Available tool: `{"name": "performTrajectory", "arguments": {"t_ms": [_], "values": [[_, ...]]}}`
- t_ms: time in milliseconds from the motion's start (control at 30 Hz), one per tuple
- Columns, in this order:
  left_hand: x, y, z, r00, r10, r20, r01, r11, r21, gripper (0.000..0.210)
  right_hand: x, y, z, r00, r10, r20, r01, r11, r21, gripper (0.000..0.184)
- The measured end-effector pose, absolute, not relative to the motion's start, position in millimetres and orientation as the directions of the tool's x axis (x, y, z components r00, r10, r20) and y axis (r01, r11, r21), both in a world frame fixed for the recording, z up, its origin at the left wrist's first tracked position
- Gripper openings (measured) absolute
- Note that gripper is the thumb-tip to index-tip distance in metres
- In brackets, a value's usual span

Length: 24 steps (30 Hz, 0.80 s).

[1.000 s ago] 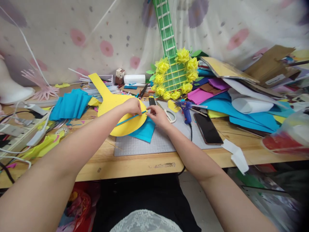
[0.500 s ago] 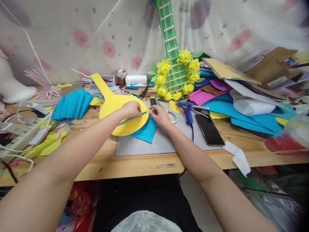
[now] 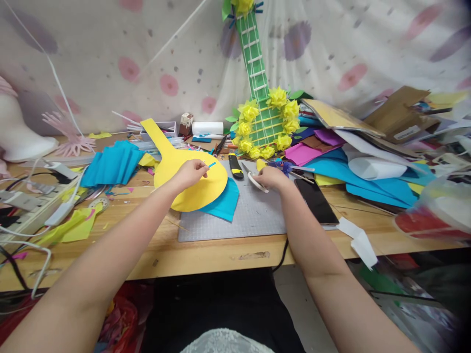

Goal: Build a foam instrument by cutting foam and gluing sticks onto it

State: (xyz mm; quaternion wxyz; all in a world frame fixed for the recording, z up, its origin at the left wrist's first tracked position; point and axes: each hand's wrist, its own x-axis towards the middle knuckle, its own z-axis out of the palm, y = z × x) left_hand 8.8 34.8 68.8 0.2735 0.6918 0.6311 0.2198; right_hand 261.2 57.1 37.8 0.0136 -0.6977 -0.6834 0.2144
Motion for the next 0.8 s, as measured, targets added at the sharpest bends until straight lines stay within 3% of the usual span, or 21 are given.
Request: {"name": "performTrajectory", "arguments": {"t_ms": [100, 167, 233, 333, 467, 667, 800], "values": [[7, 30, 70, 0.062, 0.992, -0.107, 0.641, 0.043, 0.766, 0.021, 275, 52, 51, -0.16, 0.905, -0.395, 0.729, -0.161, -0.665, 0.026], [6, 30, 69, 0.06, 0.988, -0.141, 0.501, 0.092, 0.86, 0.018, 274, 48, 53, -0.227, 0.922, -0.315, 0.576, -0.134, -0.806, 0.023], [5, 32, 69, 0.089, 0.985, -0.147, 0.311, 0.113, 0.944, 0.017, 261, 44, 50, -0.224, 0.966, -0.129, 0.473, -0.008, -0.881, 0.029], [3, 32, 71, 0.103, 0.987, -0.127, 0.1, 0.117, 0.988, 0.022, 227, 38, 42, -0.183, 0.977, 0.114, 0.431, 0.184, -0.883, 0.049], [-3, 23, 76, 0.081, 0.995, -0.055, 0.138, 0.043, 0.989, 0.024, 190, 31, 37, -0.317, 0.929, 0.192, 0.466, 0.329, -0.821, 0.064], [-11, 13, 78, 0.05, 0.997, 0.055, 0.181, -0.063, 0.981, 0.016, 168, 25, 40, -0.461, 0.854, 0.24, 0.505, 0.475, -0.721, 0.064], [-15, 13, 76, 0.047, 0.992, 0.115, 0.233, -0.123, 0.965, 0.014, 161, 24, 41, -0.495, 0.838, 0.229, 0.481, 0.484, -0.731, 0.053]]}}
